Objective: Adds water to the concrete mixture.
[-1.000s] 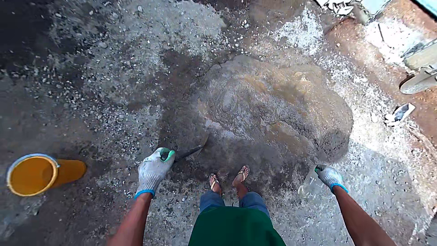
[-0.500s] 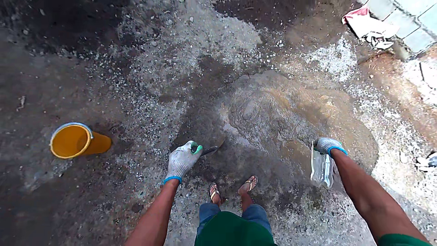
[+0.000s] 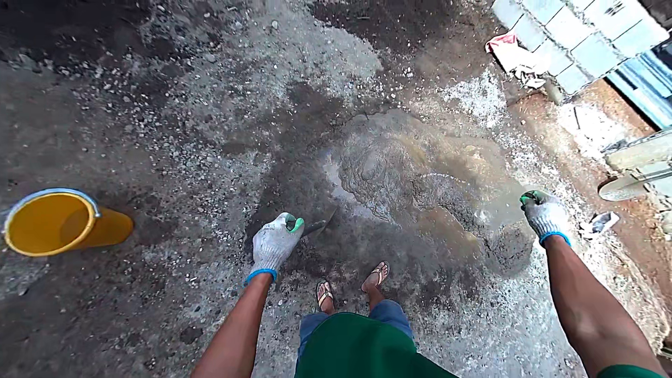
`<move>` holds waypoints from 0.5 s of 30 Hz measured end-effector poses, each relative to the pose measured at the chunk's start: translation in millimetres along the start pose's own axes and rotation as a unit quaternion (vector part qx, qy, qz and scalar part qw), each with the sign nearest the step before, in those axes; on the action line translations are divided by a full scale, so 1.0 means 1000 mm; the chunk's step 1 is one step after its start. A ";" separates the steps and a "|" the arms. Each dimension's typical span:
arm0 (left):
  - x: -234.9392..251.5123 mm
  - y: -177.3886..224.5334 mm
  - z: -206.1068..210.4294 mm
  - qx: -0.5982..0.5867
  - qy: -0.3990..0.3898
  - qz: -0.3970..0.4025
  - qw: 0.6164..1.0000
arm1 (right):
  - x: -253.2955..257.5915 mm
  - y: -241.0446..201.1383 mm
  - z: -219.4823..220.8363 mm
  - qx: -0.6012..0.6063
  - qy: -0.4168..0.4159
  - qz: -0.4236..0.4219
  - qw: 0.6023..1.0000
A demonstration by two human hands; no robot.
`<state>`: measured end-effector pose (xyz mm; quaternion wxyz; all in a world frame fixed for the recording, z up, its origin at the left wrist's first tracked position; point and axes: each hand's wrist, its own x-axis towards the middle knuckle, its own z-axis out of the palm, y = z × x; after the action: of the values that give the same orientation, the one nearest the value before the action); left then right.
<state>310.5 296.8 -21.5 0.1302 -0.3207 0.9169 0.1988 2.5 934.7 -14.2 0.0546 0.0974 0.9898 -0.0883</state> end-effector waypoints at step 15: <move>-0.027 -0.048 0.008 -0.008 -0.016 0.066 0.998 | -0.378 0.093 0.119 -0.013 -0.144 0.186 0.972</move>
<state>363.0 280.6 -32.2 0.1286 -0.2574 0.9323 0.2192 400.6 933.5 -98.5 0.2131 0.2649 0.9373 -0.0768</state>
